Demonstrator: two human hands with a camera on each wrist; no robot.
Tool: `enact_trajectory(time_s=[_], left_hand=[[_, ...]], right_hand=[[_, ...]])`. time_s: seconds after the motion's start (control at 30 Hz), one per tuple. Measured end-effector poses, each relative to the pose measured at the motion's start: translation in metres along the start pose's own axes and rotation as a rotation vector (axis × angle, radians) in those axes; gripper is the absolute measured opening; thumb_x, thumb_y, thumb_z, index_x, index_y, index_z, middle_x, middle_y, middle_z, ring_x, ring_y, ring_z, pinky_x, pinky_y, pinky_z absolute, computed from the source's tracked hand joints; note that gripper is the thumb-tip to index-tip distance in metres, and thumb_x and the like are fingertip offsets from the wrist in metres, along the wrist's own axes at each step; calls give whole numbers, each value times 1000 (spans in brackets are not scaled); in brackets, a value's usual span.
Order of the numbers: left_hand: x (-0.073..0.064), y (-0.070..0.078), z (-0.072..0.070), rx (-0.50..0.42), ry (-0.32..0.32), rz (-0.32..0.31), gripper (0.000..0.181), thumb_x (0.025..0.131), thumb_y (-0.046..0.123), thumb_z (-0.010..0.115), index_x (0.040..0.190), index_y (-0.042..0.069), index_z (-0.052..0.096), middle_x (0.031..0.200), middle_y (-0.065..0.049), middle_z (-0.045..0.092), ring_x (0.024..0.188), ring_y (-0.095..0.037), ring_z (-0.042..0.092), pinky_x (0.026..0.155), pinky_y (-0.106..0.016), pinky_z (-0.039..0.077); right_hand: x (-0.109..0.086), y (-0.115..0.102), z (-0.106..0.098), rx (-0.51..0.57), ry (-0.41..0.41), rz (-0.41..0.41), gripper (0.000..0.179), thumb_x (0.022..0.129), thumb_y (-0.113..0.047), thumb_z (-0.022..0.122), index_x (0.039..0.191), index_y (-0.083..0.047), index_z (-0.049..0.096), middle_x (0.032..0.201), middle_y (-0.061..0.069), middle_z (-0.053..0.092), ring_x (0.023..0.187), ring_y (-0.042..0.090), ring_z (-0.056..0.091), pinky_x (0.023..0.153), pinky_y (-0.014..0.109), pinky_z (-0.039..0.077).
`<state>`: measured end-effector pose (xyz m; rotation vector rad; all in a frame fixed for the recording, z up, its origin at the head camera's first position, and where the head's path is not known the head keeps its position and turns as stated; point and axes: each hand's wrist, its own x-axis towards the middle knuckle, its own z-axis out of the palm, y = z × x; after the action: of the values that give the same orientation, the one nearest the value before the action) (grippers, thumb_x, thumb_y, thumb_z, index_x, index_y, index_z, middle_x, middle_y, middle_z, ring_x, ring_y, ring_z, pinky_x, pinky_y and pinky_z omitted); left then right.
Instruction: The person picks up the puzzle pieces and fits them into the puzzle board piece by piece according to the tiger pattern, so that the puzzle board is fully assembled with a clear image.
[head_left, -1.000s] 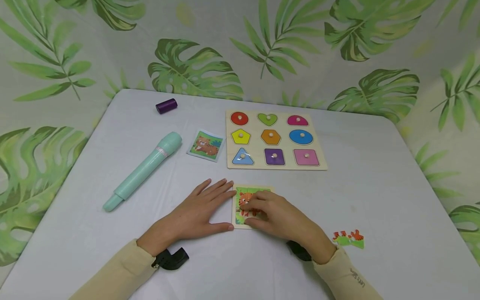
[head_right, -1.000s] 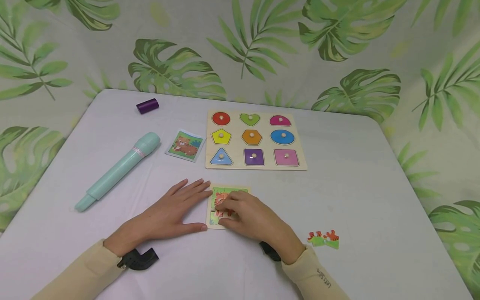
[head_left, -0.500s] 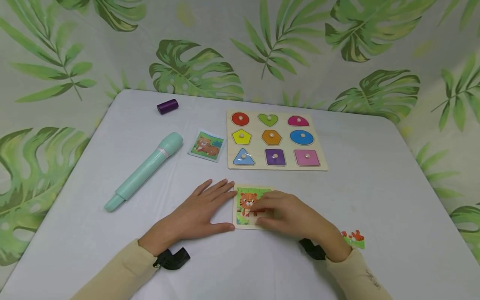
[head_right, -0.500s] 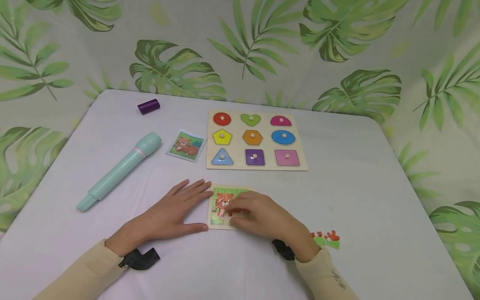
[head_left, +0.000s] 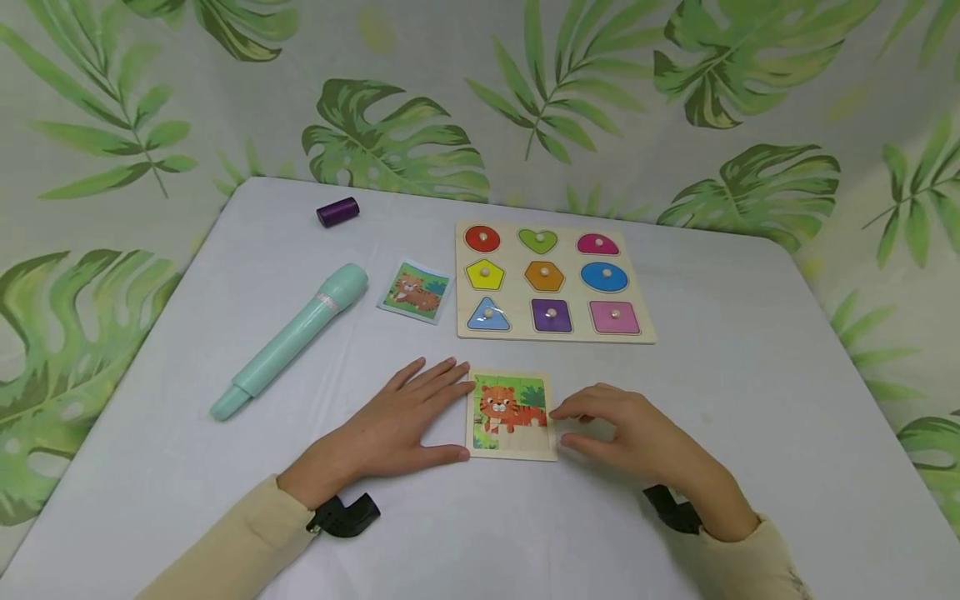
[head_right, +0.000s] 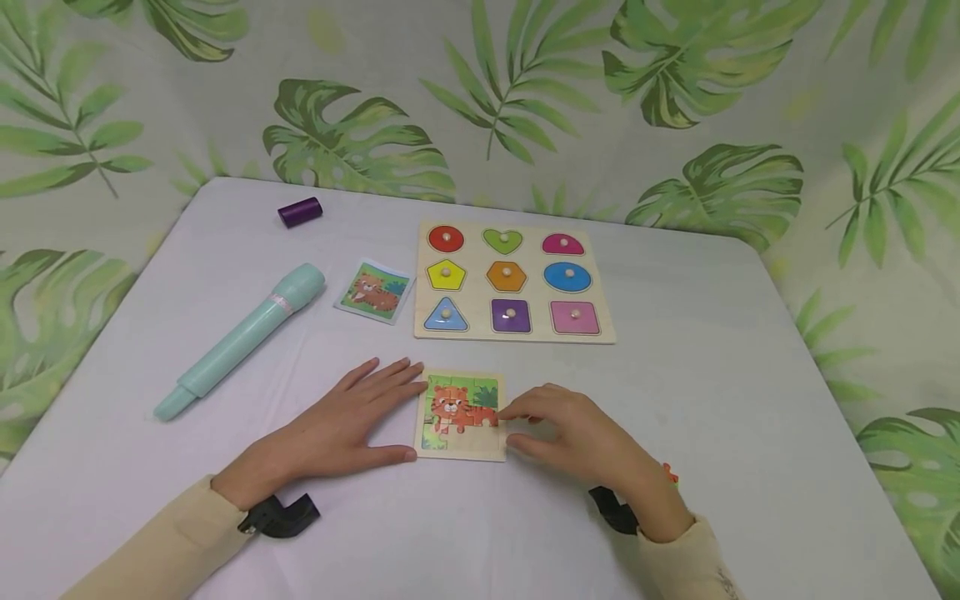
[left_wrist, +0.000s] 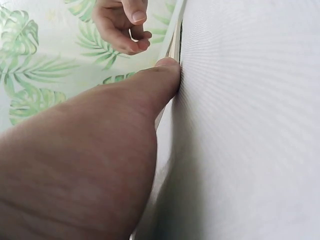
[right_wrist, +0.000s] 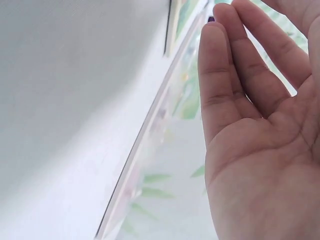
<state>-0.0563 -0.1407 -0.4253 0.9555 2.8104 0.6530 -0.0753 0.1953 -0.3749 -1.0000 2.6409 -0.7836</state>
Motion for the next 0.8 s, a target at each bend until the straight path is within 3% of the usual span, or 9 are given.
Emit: enact_trajectory(time_s=[0.37,0.8], left_hand=[[-1,-1,-1,13,0,8,88,92,64,65,160,16,38,170,-4,30,159,-23,20,131,-50,10],[0,-2,0,0,-19,-5,88,92,65,64,161,17,37,170,-3,28,159,-21,19,131,-48,9]], right_hand=[[-29,22,-9,-66,93,29,33,84,-16,87,115,-23,77,111,-12,73,96,9,66,82,31,62],[-61,39,-21,-117,160,-2,40,79,-13,90,114,-22,75,110,-12,73,94,8,66,83,12,54]])
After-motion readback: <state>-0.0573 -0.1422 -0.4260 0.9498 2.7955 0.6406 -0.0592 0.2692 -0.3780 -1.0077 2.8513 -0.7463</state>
